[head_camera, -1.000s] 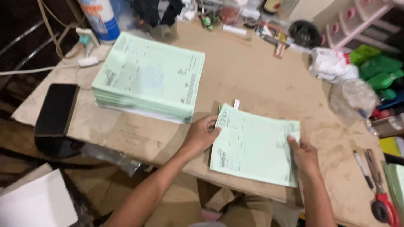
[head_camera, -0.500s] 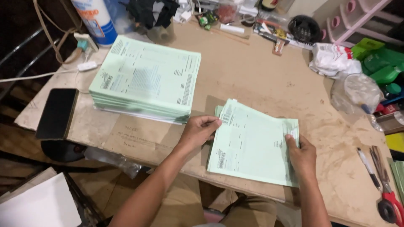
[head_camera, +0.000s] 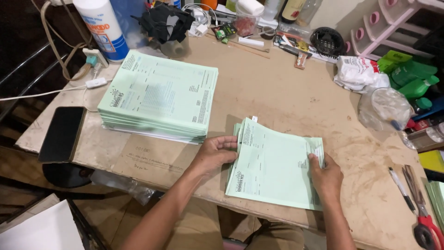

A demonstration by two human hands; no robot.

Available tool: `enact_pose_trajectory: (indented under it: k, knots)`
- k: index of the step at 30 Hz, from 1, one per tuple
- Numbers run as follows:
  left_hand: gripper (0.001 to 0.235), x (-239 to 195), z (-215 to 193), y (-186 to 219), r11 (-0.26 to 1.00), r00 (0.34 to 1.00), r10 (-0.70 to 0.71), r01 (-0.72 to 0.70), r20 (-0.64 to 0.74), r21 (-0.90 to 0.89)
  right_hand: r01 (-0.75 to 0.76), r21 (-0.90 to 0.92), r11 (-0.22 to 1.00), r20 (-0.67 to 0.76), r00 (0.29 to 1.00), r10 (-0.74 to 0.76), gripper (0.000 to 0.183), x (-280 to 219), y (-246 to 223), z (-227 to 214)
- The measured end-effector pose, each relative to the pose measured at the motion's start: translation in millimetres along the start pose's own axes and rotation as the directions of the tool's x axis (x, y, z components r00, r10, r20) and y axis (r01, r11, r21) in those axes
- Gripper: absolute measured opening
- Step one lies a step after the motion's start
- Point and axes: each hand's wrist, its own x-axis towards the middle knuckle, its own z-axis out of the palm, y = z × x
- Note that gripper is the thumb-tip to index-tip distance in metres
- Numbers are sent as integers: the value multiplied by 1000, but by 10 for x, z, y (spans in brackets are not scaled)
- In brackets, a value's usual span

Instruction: The person organizes a stack of light green papers on a cluttered table. They separate the papers into smaller bundles, align the edges, and place them into neat piles. The person also briefly handles a smartphone and a pen during the process.

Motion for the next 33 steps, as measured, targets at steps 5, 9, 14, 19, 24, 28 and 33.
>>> enact_pose_trajectory:
  k: [5,9,14,19,24,28,33]
  knots:
    - [72,111,-101,-139,990,999,-3,-3,40,141,60,-43,997,-27,998,-61,59,-106,-94,11]
    - [76,103,-109,-127,975,998,19,-32,64,219,132,-118,984,-62,988,-139,60,-92,-28,49]
    - [72,104,-114,-183,975,996,72,-80,48,207,161,-158,974,-75,982,-174,58,-135,-1,55]
    - [76,-15,-77,-15,926,993,90,-111,74,361,135,-234,963,-109,980,-164,54,-266,-134,48]
    - [85,-108,66,182,824,990,58,-121,129,554,461,-445,768,-257,755,-603,43,-213,270,278]
    - [78,22,185,5,629,992,39,-120,123,768,624,90,776,309,723,-618,96,-1112,56,296]
    - [74,131,162,-272,562,971,184,-231,152,794,647,142,749,-2,757,-653,57,-1119,171,474]
